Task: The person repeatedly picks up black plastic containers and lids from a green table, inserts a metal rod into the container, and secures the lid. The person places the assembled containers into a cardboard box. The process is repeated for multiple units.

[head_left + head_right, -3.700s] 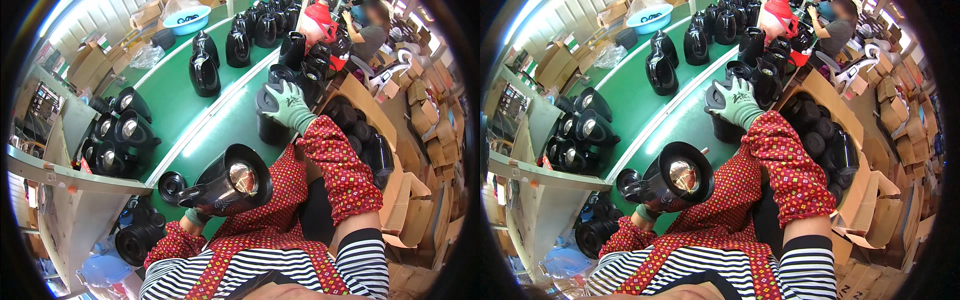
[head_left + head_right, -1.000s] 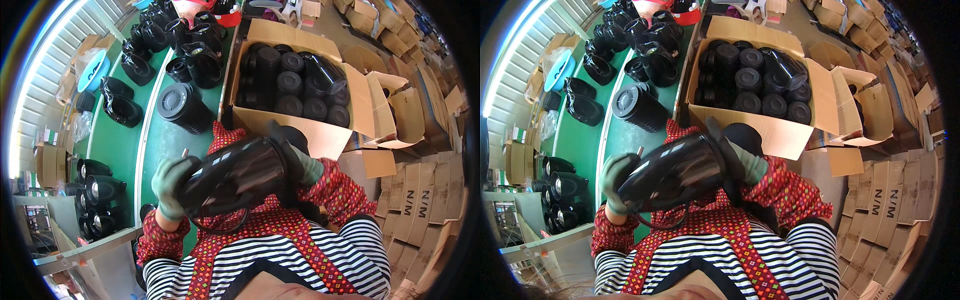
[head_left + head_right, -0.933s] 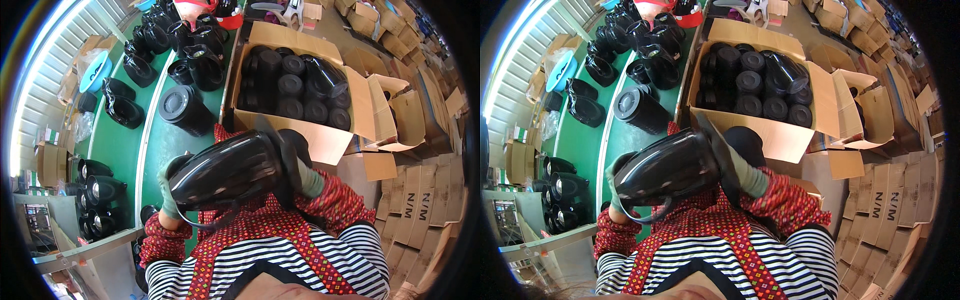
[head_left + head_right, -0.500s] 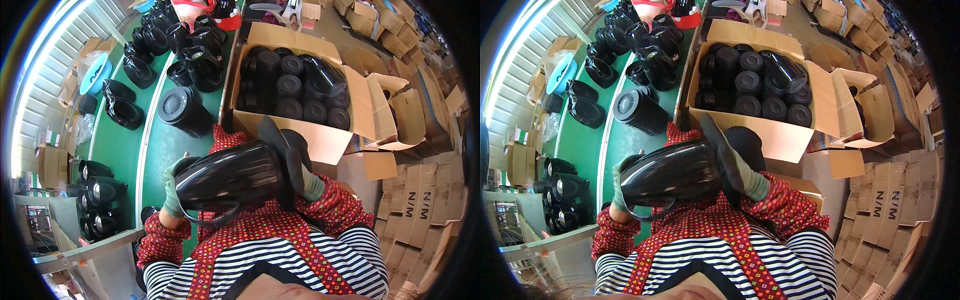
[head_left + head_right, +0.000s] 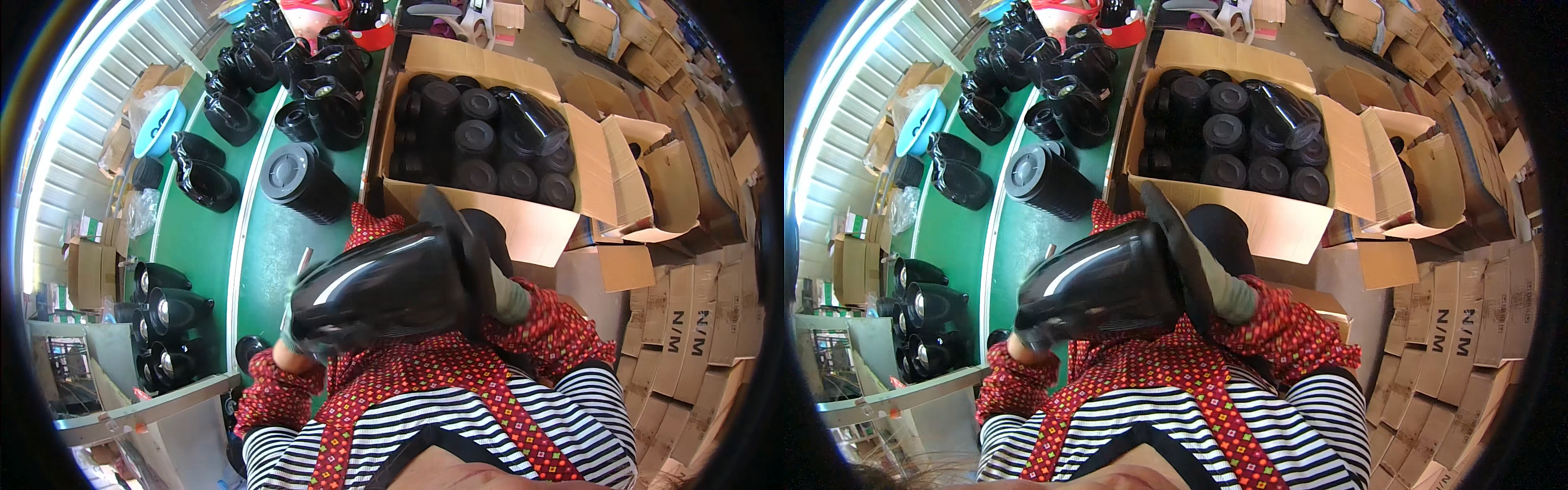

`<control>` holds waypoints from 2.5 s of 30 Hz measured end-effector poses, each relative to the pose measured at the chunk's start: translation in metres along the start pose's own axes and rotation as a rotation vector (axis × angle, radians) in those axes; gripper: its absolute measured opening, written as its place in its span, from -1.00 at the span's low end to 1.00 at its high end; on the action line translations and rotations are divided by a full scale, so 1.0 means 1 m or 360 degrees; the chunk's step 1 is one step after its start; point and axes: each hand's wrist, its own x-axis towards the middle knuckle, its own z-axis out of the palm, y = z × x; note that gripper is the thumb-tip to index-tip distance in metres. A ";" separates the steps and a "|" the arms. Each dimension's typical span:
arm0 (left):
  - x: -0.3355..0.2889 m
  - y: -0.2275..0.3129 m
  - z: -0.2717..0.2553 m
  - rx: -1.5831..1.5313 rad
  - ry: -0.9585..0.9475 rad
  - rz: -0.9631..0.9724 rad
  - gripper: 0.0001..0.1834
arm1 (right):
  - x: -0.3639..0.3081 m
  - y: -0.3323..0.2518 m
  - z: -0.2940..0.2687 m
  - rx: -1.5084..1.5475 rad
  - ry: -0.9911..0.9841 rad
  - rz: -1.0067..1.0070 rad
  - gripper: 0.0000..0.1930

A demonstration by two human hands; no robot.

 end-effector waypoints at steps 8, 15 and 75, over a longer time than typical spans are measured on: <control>0.024 -0.051 0.017 -0.0083 -0.0352 0.0054 -0.33 | 0.012 -0.029 0.000 -0.1058 -0.0243 -0.1012 -0.17; 0.017 0.008 -0.002 0.0071 -0.0070 0.0311 -0.29 | 0.009 -0.005 0.023 0.0274 0.0364 -0.0256 -0.46; 0.136 0.037 0.137 0.1272 -0.1386 0.0944 -0.60 | 0.136 0.063 -0.085 -0.0873 -0.0739 -0.0727 -0.68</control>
